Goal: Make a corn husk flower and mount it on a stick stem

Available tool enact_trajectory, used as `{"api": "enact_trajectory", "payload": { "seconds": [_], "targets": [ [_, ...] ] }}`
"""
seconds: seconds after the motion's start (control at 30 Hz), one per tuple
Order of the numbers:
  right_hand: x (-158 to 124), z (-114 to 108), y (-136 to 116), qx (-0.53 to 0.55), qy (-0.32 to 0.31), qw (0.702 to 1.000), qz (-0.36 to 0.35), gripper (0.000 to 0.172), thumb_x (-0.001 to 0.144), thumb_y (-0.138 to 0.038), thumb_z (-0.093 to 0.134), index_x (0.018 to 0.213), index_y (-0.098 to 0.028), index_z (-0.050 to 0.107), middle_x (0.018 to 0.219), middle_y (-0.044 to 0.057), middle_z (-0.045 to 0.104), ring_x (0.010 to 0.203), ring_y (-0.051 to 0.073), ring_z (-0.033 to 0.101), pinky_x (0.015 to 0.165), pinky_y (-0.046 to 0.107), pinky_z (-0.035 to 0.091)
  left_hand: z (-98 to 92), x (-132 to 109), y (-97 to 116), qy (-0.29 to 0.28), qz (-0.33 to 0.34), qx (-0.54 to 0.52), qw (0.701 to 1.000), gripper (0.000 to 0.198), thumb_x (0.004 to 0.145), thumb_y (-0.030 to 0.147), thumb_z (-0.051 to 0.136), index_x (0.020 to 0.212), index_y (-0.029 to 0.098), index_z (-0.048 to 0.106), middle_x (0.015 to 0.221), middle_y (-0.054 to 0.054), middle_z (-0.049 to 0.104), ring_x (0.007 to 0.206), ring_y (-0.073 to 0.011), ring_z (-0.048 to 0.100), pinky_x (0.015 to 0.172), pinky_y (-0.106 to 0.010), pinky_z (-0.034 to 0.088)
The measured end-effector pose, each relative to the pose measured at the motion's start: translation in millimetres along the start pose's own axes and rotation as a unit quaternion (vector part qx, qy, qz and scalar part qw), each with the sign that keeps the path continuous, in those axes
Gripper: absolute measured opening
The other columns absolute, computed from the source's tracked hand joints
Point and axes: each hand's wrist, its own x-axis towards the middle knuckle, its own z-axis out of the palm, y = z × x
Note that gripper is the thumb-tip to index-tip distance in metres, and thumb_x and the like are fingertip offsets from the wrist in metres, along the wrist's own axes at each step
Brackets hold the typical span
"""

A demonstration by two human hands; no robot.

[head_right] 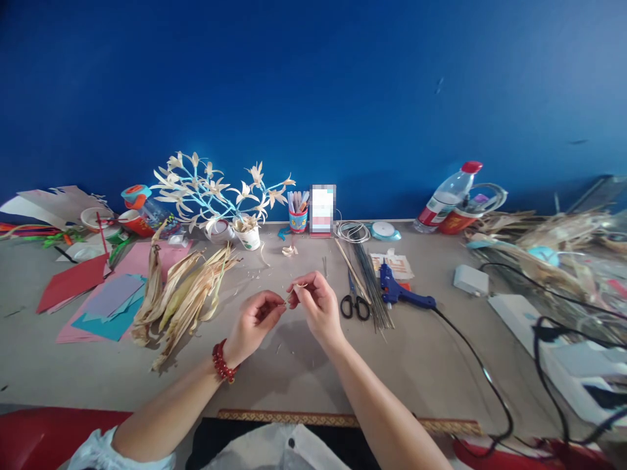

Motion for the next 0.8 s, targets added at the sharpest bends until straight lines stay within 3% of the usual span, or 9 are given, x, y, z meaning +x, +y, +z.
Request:
{"api": "enact_trajectory", "payload": {
  "seconds": [0.2,0.47,0.63,0.8],
  "targets": [
    [-0.9,1.3,-3.9,0.016,-0.008,1.000,0.019,0.006,0.091,-0.022,0.062,0.086,-0.021,0.059,0.084,0.001,0.070,0.060,0.011,0.061,0.058,0.026,0.053,-3.6,-0.9,6.9,0.005,0.095,0.096,0.991,0.008,0.092,0.026,0.063,0.096,0.019,0.064,0.075,0.000,0.059,0.064,-0.0115,0.049,0.062,-0.024,0.040],
    [-3.4,3.6,-4.3,0.007,-0.016,1.000,0.016,0.008,0.091,-0.025,0.063,0.087,-0.020,0.058,0.085,0.002,0.070,0.061,0.012,0.061,0.057,0.026,0.054,-3.7,-3.2,4.5,0.032,0.054,0.093,0.994,0.009,0.092,0.020,0.055,0.083,0.020,0.056,0.070,0.001,0.052,0.061,-0.0118,0.047,0.058,-0.023,0.039],
    [-2.0,2.7,-2.5,0.010,0.014,1.000,0.008,0.008,0.091,-0.024,0.062,0.086,-0.020,0.058,0.083,0.001,0.069,0.058,0.011,0.060,0.055,0.026,0.052,-6.8,-2.7,6.5,0.032,0.045,0.089,0.994,0.009,0.087,0.014,0.053,0.080,0.020,0.055,0.069,0.002,0.052,0.059,-0.0118,0.045,0.057,-0.023,0.037],
    [-0.6,1.5,-3.0,0.012,0.021,1.000,0.014,0.008,0.090,-0.025,0.063,0.086,-0.020,0.058,0.082,0.001,0.070,0.058,0.011,0.059,0.055,0.026,0.052,-6.3,-1.8,6.9,0.033,0.036,0.077,0.996,0.011,0.088,0.017,0.055,0.078,0.020,0.053,0.066,0.003,0.049,0.057,-0.0110,0.043,0.055,-0.023,0.036]
  ]
}}
